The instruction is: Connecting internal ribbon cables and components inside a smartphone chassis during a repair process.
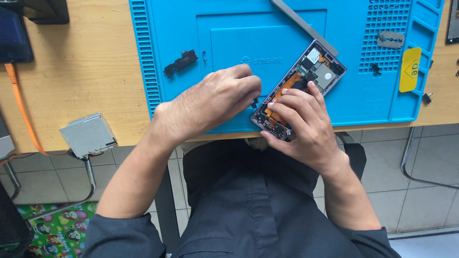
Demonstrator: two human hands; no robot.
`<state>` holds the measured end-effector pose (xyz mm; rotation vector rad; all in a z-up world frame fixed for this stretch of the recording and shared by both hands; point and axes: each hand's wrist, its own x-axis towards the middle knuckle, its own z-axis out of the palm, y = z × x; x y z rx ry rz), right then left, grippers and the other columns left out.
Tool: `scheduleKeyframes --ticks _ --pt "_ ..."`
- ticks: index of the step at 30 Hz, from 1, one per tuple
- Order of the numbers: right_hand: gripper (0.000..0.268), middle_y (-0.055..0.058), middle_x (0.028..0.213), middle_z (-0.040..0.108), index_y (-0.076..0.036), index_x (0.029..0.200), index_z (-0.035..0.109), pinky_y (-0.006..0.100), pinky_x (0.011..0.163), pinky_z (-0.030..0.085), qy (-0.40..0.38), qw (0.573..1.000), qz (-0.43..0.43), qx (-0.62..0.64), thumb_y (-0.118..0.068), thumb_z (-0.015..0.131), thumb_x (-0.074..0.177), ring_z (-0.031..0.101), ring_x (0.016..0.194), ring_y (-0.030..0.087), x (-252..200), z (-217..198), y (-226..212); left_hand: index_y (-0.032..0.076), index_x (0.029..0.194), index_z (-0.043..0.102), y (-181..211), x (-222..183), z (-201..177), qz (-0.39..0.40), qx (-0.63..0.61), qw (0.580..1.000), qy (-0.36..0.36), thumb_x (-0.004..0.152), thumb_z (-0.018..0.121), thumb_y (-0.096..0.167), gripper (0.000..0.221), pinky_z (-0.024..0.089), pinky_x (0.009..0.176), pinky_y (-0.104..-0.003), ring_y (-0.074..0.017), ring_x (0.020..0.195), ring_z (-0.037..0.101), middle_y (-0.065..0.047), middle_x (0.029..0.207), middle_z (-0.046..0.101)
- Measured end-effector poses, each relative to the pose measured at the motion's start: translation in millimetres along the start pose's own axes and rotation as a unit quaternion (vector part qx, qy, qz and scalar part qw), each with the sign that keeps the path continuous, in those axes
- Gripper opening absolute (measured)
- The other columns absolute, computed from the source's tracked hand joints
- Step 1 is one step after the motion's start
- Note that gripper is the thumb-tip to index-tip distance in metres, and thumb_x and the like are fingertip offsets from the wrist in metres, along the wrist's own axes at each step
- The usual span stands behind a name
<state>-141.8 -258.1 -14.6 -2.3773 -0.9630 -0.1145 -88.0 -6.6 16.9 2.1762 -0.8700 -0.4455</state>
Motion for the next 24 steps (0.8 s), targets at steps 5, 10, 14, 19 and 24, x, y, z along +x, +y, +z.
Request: scheduleKeyframes --ticks 5,10,14,19,24 --pt "0.045 0.016 0.120 0.069 -0.004 0.118 0.068 0.059 0.121 0.036 0.023 1.000 -0.013 -0.001 -0.032 0.089 0.089 0.066 0.122 0.035 -2.5 4.1 2.3 0.001 0.100 0.058 -3.0 3.5 14.7 0.008 -0.040 0.995 0.096 0.108 0.054 0.010 0.013 0.047 0.063 -0.041 -0.0284 0.073 0.058 -0.013 0.087 0.060" --pt "0.036 0.014 0.118 0.071 -0.006 0.109 0.069 0.059 0.121 0.032 0.025 1.000 -0.016 0.007 -0.028 0.089 0.090 0.067 0.122 0.036 -2.4 3.0 0.4 0.001 0.097 0.057 3.8 0.7 28.6 -0.044 -0.071 0.986 0.145 0.107 0.052 0.010 0.014 0.046 0.062 -0.039 -0.0269 0.068 0.058 -0.012 0.081 0.063" --pt "0.032 0.013 0.118 0.073 -0.007 0.108 0.070 0.059 0.121 0.032 0.027 0.999 -0.022 0.014 -0.025 0.088 0.089 0.067 0.122 0.036 -1.4 1.8 2.1 0.002 0.097 0.057 6.7 0.8 37.8 -0.060 -0.076 0.979 0.180 0.107 0.052 0.011 0.014 0.048 0.060 -0.038 -0.0261 0.065 0.060 -0.012 0.079 0.065" --pt "0.025 0.010 0.117 0.074 -0.009 0.105 0.071 0.056 0.122 0.030 0.023 0.999 -0.026 0.018 -0.021 0.085 0.090 0.067 0.121 0.035 0.5 -1.0 1.9 0.003 0.096 0.049 7.0 4.6 29.1 -0.071 -0.059 0.986 0.137 0.106 0.049 0.012 0.013 0.045 0.062 -0.045 -0.0322 0.067 0.056 -0.013 0.082 0.061" --pt "0.025 0.011 0.117 0.073 -0.009 0.106 0.071 0.056 0.122 0.030 0.022 0.999 -0.029 0.023 -0.022 0.086 0.090 0.066 0.123 0.036 -1.6 -0.5 3.8 0.003 0.098 0.053 4.5 12.3 29.6 -0.127 -0.049 0.987 0.086 0.107 0.049 0.019 0.019 0.045 0.056 -0.048 -0.0380 0.064 0.060 -0.015 0.077 0.065"
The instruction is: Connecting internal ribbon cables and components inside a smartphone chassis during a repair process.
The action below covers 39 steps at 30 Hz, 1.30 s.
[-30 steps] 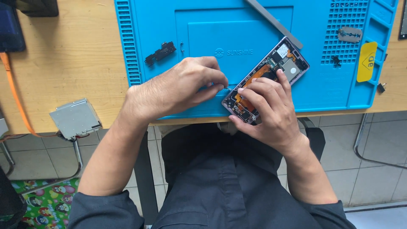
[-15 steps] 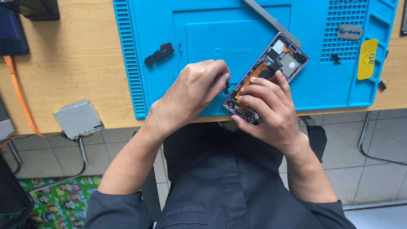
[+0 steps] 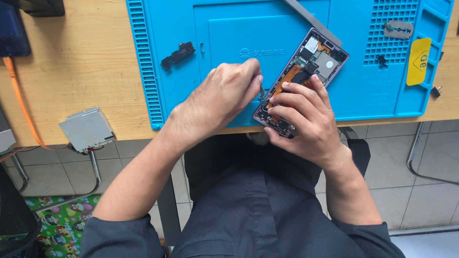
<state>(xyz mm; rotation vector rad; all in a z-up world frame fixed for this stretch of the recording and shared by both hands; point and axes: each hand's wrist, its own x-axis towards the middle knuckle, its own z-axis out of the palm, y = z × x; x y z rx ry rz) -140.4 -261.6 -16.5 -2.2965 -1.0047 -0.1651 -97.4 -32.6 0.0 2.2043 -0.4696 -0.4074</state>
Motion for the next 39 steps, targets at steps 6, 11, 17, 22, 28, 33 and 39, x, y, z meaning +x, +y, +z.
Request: scheduleKeyframes --ticks 6,11,17,22,28,33,39 --pt "0.030 0.012 0.115 0.074 -0.007 0.106 0.071 0.059 0.121 0.030 0.010 1.000 0.007 0.011 -0.032 0.082 0.094 0.067 0.122 0.036 -0.6 -0.5 0.3 0.003 0.102 0.054 11.6 -27.8 -1.6 0.069 -0.114 0.990 0.049 0.108 0.052 0.012 0.011 0.044 0.061 -0.034 -0.0195 0.065 0.054 -0.009 0.082 0.060" --pt "0.011 0.012 0.108 0.075 -0.007 0.098 0.072 0.061 0.117 0.034 0.024 1.000 -0.004 0.004 -0.013 0.082 0.097 0.068 0.114 0.036 3.1 2.1 2.9 0.000 0.105 0.059 10.2 -39.9 -2.0 0.100 -0.095 0.990 0.037 0.106 0.053 0.006 0.008 0.051 0.073 -0.036 -0.0255 0.080 0.063 -0.013 0.094 0.064" --pt "0.011 0.015 0.109 0.074 -0.004 0.100 0.071 0.062 0.119 0.034 0.022 0.999 0.016 0.034 -0.011 0.079 0.098 0.067 0.117 0.038 -1.0 3.1 5.3 0.000 0.110 0.057 1.4 -36.2 -10.7 0.137 -0.080 0.987 -0.009 0.105 0.051 0.000 0.007 0.051 0.074 -0.037 -0.0270 0.086 0.062 -0.014 0.102 0.063" --pt "0.010 0.015 0.110 0.074 -0.003 0.100 0.071 0.061 0.119 0.034 0.026 0.997 0.035 0.058 -0.009 0.078 0.097 0.068 0.117 0.037 -1.8 1.9 5.8 0.001 0.114 0.057 -3.2 -32.2 -15.5 0.168 -0.051 0.983 -0.051 0.100 0.054 -0.012 0.019 0.052 0.075 -0.037 -0.0300 0.091 0.062 -0.016 0.108 0.059" --pt "0.009 0.015 0.109 0.074 -0.003 0.100 0.072 0.060 0.119 0.035 0.031 0.997 0.035 0.056 -0.009 0.079 0.097 0.068 0.115 0.037 -1.1 2.8 7.2 0.001 0.111 0.057 -1.2 -29.3 -15.1 0.183 -0.050 0.979 -0.068 0.102 0.053 -0.005 0.011 0.050 0.081 -0.039 -0.0312 0.094 0.060 -0.015 0.105 0.060" --pt "0.011 0.015 0.109 0.074 -0.003 0.100 0.073 0.061 0.119 0.036 0.035 0.997 0.034 0.062 -0.010 0.080 0.097 0.068 0.115 0.037 -3.8 4.8 10.0 0.000 0.109 0.058 -2.6 -32.9 -8.5 0.197 -0.032 0.979 -0.044 0.102 0.068 0.007 0.014 0.053 0.078 -0.040 -0.0304 0.091 0.063 -0.015 0.103 0.064" --pt "0.012 0.018 0.113 0.071 0.001 0.104 0.071 0.060 0.120 0.037 0.039 0.991 0.052 0.119 -0.011 0.071 0.099 0.065 0.120 0.040 -3.0 -2.4 6.4 -0.003 0.106 0.060 -4.5 -36.1 -1.6 0.269 0.031 0.963 0.001 0.103 0.069 0.005 0.012 0.055 0.079 -0.038 -0.0291 0.089 0.060 -0.016 0.108 0.065"
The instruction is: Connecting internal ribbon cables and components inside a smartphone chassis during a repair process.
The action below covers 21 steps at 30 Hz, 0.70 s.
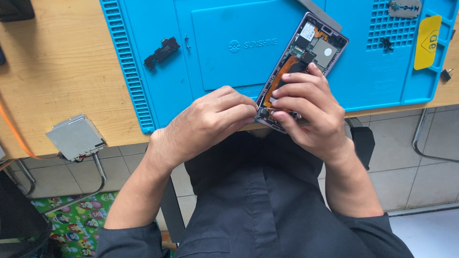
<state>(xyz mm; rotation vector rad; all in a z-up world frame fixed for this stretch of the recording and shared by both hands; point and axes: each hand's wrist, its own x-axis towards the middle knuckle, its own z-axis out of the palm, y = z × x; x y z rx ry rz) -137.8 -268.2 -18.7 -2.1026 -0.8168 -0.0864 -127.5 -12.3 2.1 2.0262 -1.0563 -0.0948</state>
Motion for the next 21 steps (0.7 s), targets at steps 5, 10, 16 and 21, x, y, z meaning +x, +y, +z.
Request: scheduleKeyframes --ticks 5,10,16,21 --pt "0.020 0.020 0.115 0.070 0.000 0.101 0.073 0.065 0.121 0.036 0.034 0.998 0.012 -0.050 -0.019 0.071 0.096 0.061 0.120 0.041 -20.4 -8.5 0.0 -0.005 0.108 0.060 -1.1 -0.1 4.0 0.012 -0.011 1.000 0.010 0.103 0.069 0.006 0.015 0.056 0.079 -0.039 -0.0309 0.091 0.060 -0.018 0.110 0.066" --pt "0.020 0.019 0.124 0.067 -0.004 0.102 0.074 0.066 0.121 0.035 -0.009 0.993 0.021 -0.119 -0.017 0.086 0.092 0.057 0.124 0.040 -28.3 -10.3 2.3 -0.005 0.109 0.061 -6.3 -2.9 9.1 0.016 -0.011 1.000 0.018 0.101 0.073 0.005 0.018 0.059 0.079 -0.039 -0.0311 0.093 0.063 -0.019 0.110 0.067" --pt "0.011 0.019 0.118 0.070 -0.001 0.097 0.072 0.063 0.119 0.037 0.014 0.996 0.021 -0.086 -0.007 0.080 0.096 0.060 0.118 0.038 -22.6 -4.6 5.7 -0.005 0.111 0.060 -6.9 -2.6 10.0 0.002 -0.027 0.999 0.017 0.101 0.073 0.003 0.018 0.058 0.079 -0.038 -0.0301 0.093 0.065 -0.019 0.109 0.069" --pt "0.009 0.016 0.114 0.073 -0.002 0.095 0.072 0.060 0.117 0.036 0.031 0.996 0.020 -0.080 -0.008 0.079 0.096 0.062 0.114 0.036 -21.8 -2.8 8.4 -0.005 0.111 0.060 -2.4 -1.1 15.4 -0.010 -0.020 0.999 0.037 0.099 0.075 0.007 0.022 0.059 0.080 -0.038 -0.0305 0.092 0.066 -0.019 0.107 0.069"
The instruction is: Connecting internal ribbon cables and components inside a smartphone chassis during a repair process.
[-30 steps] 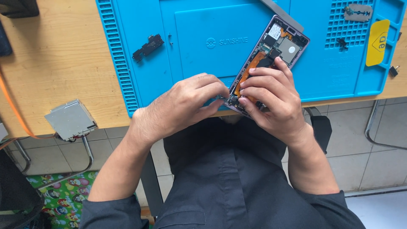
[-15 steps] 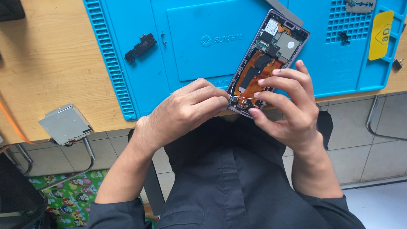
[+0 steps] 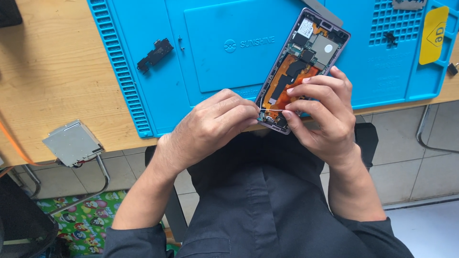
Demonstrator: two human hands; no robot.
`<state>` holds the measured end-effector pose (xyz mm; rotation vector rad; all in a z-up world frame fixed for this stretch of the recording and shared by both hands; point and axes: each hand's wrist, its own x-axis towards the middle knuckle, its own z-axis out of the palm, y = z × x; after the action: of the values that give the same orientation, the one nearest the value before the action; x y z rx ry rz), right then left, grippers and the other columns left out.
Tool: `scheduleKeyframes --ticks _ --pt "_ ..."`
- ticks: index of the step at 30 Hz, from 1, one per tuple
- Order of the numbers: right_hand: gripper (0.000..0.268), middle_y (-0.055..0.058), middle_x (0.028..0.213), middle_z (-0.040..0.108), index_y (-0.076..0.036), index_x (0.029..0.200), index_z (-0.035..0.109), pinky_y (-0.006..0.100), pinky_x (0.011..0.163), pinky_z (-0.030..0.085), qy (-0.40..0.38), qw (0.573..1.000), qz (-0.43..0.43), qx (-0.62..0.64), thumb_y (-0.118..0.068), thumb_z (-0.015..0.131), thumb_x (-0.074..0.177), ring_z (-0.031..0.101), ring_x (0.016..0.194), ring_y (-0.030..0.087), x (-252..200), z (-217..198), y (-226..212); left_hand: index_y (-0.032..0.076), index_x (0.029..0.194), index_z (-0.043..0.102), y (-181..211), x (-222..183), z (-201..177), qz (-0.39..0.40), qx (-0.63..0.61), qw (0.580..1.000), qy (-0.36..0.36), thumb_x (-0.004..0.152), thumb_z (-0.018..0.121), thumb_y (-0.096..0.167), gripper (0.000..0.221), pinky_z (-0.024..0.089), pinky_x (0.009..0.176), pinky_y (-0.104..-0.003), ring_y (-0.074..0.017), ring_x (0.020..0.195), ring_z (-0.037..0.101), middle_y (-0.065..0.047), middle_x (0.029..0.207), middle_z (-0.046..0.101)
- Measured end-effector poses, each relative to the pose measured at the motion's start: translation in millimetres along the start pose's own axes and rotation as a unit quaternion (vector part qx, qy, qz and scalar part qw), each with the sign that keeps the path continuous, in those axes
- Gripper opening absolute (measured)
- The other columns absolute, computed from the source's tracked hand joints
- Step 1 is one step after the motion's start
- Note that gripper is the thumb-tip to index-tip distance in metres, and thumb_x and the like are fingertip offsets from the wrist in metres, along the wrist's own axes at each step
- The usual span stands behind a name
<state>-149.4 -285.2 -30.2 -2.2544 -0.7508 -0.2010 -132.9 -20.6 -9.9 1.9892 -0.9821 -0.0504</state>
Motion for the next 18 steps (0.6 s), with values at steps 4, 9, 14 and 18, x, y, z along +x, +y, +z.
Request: scheduleKeyframes --ticks 4,9,14,18 --pt "0.010 0.016 0.113 0.073 -0.001 0.095 0.072 0.059 0.118 0.036 0.001 1.000 0.010 0.005 -0.009 0.078 0.096 0.062 0.114 0.036 -1.4 -0.3 2.1 -0.004 0.107 0.062 0.0 1.5 1.8 0.001 0.003 1.000 0.018 0.098 0.077 0.007 0.021 0.058 0.081 -0.039 -0.0296 0.091 0.065 -0.016 0.105 0.069" --pt "0.009 0.015 0.111 0.074 -0.003 0.094 0.073 0.059 0.118 0.034 -0.004 1.000 0.004 0.004 -0.010 0.077 0.096 0.062 0.114 0.036 -0.1 0.0 2.3 0.000 0.107 0.062 -0.3 -0.8 3.3 -0.050 -0.035 0.998 0.021 0.103 0.068 0.008 0.011 0.050 0.078 -0.039 -0.0293 0.091 0.065 -0.014 0.106 0.073" --pt "0.009 0.015 0.112 0.073 -0.003 0.095 0.073 0.060 0.118 0.034 -0.009 1.000 0.011 0.008 -0.010 0.078 0.095 0.062 0.115 0.036 -0.8 -0.9 1.4 0.003 0.108 0.064 0.3 -0.8 1.9 -0.061 -0.017 0.998 0.001 0.103 0.069 0.012 0.012 0.044 0.072 -0.037 -0.0268 0.091 0.063 -0.011 0.105 0.073" --pt "0.010 0.015 0.114 0.073 -0.004 0.095 0.073 0.060 0.118 0.033 -0.019 1.000 0.011 0.007 -0.013 0.077 0.096 0.061 0.116 0.036 0.8 -2.7 -0.4 0.004 0.107 0.063 0.1 0.7 1.1 -0.054 -0.013 0.998 -0.006 0.102 0.070 0.015 0.014 0.043 0.072 -0.037 -0.0271 0.092 0.060 -0.009 0.106 0.072"
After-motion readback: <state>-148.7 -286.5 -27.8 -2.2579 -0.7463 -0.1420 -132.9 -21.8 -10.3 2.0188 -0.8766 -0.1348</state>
